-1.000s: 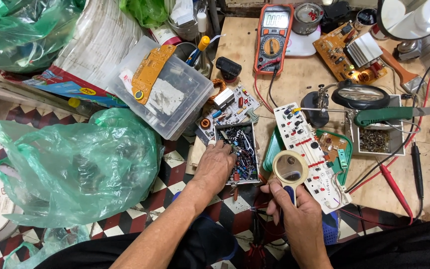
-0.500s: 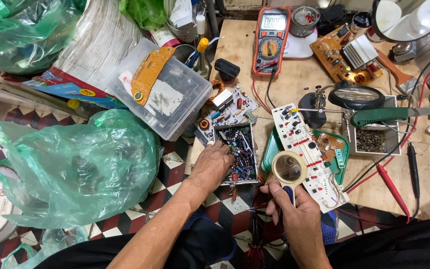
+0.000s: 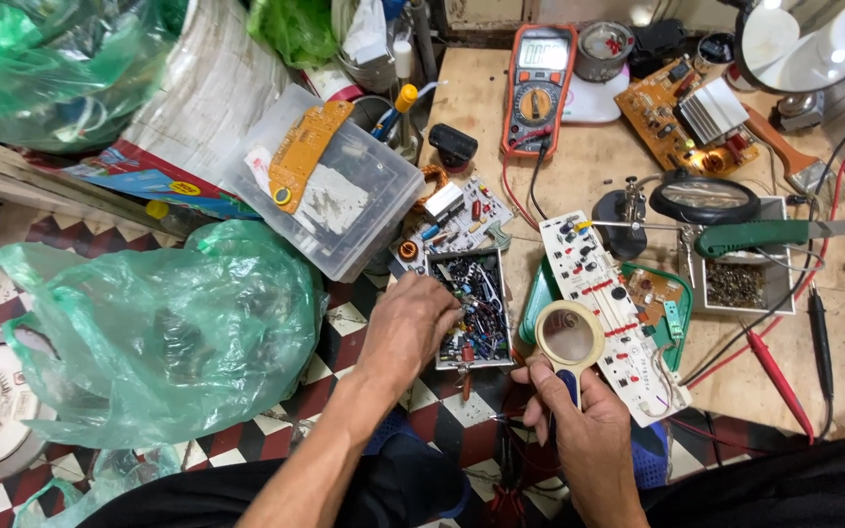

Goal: The person sits at a cluttered workbench and repeatedly picks small electronic components from a metal tray, holding each up to a magnifying glass for close inspection. The person handles several components one at a time, examining them through the lens before placing them back into the tray.

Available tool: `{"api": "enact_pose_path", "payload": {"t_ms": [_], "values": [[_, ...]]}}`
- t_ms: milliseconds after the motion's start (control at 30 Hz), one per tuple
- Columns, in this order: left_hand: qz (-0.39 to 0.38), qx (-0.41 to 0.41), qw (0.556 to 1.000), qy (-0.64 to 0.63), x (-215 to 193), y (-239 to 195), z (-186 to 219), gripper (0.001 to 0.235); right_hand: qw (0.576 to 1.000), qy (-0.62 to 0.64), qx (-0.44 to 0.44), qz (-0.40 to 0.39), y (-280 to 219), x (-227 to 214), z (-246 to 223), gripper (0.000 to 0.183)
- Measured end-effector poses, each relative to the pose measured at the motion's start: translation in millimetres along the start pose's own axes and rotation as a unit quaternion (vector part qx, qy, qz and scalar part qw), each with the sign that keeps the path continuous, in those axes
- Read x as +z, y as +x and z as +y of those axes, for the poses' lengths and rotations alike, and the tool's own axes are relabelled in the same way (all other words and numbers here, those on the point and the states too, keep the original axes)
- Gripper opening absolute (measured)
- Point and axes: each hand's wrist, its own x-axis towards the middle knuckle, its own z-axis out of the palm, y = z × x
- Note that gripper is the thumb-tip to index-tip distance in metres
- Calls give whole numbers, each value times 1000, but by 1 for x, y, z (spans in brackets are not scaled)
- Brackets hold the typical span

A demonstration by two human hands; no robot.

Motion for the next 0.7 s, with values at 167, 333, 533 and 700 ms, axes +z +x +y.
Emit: {"api": "enact_pose_path", "payload": {"t_ms": [167,333,533,700], "values": [[29,-362,858,-364,-52,-3,58,25,999,12,30,-8,-1,27,-33,28],[65,-491,657,-568,-51,-22,73,35,995,98,1,-17,17,53,-28,25],[112,-448,615,-639,-53,-30,81,38,994,109,27,-19,0,71,-38,26],[110,-433,654,-610,-50,-34,76,32,994,92,4,-58,17,64,-16,28]]}}
